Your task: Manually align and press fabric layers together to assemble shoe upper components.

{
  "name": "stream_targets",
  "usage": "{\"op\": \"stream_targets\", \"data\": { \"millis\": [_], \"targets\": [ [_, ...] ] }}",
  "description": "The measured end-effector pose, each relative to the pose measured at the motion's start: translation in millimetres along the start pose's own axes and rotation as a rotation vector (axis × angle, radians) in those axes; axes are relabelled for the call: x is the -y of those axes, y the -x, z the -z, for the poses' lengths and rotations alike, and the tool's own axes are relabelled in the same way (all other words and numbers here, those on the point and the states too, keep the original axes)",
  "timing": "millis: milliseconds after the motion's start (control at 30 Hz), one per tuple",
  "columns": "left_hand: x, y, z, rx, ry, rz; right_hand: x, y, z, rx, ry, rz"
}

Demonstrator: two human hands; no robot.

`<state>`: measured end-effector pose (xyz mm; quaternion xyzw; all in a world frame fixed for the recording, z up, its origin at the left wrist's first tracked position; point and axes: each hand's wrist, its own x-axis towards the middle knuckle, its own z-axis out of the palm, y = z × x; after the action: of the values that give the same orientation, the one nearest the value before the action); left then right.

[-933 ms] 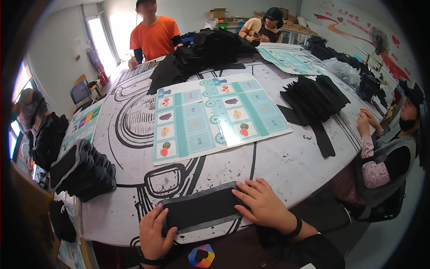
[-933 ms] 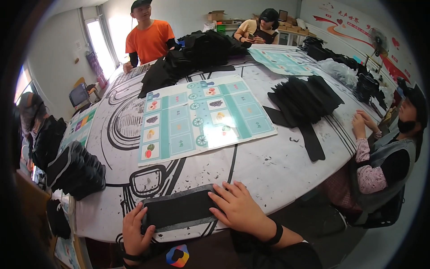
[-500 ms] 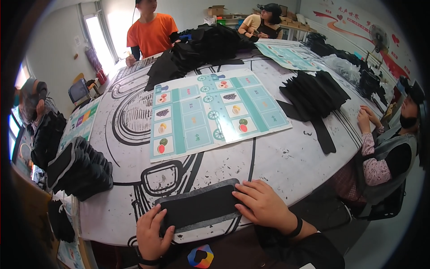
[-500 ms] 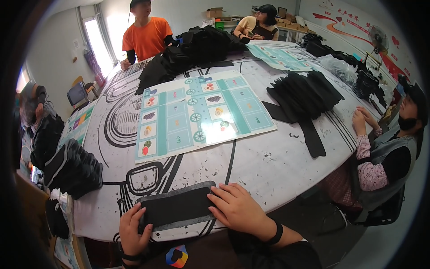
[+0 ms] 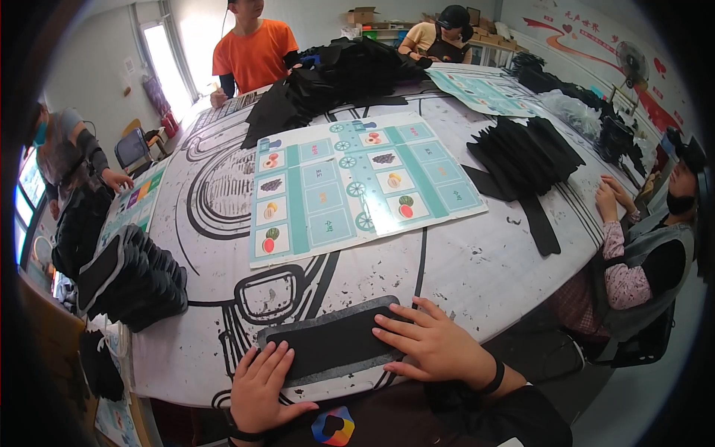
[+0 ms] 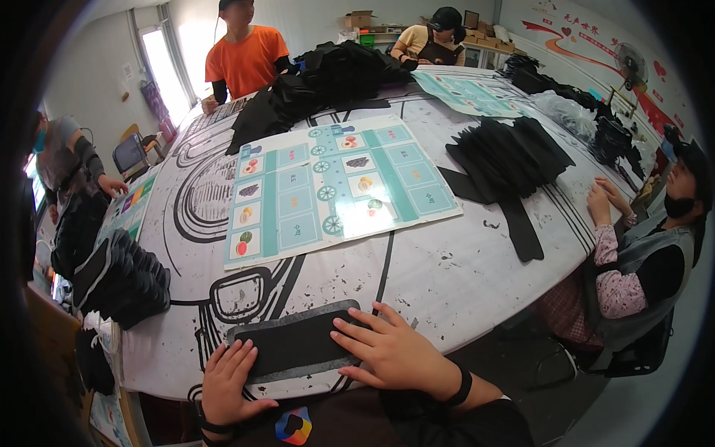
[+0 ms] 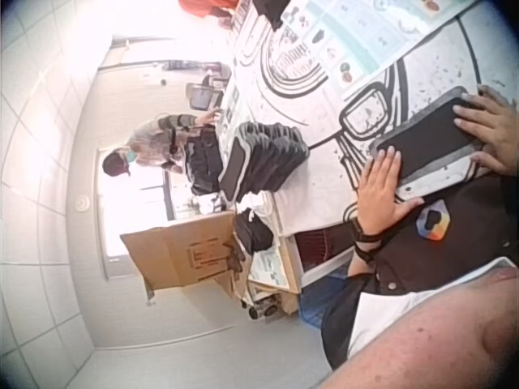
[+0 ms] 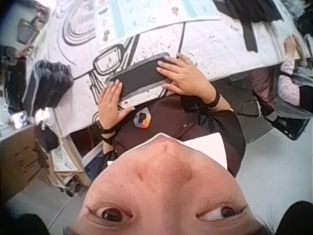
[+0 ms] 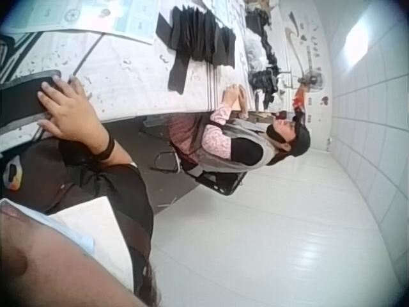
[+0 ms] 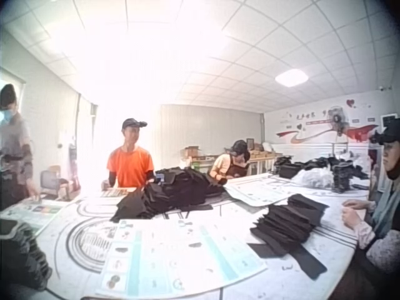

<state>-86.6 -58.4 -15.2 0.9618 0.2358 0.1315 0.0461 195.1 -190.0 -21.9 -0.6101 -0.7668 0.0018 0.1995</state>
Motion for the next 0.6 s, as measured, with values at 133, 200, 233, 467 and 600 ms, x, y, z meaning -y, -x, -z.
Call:
{"op": "stream_targets", "data": {
  "millis": [133,200,233,467,600],
  "targets": [
    [-3.3,-3.1,1.6,0.031,-0.022,-0.027,-1.3,-0.4,3.9,0.011,-0.016,0.031],
    [-3.2,-2.9,1.5,0.028,-0.028,-0.035,-1.3,-0.5,5.6,0.018,-0.028,0.050],
    [-1.5,-1.5,-0.1,0.028,-0.035,-0.058,-1.4,-0.7,5.6,0.043,-0.061,0.071],
    [0.1,2.6,3.3,0.016,0.097,0.011,4.0,-3.1,7.2,-0.003,-0.099,0.015],
    [-3.4,-5.2,1.9,-0.005,-0.067,0.108,1.4,-2.2,-0.3,-0.032,0.091,-0.090]
  ]
}}
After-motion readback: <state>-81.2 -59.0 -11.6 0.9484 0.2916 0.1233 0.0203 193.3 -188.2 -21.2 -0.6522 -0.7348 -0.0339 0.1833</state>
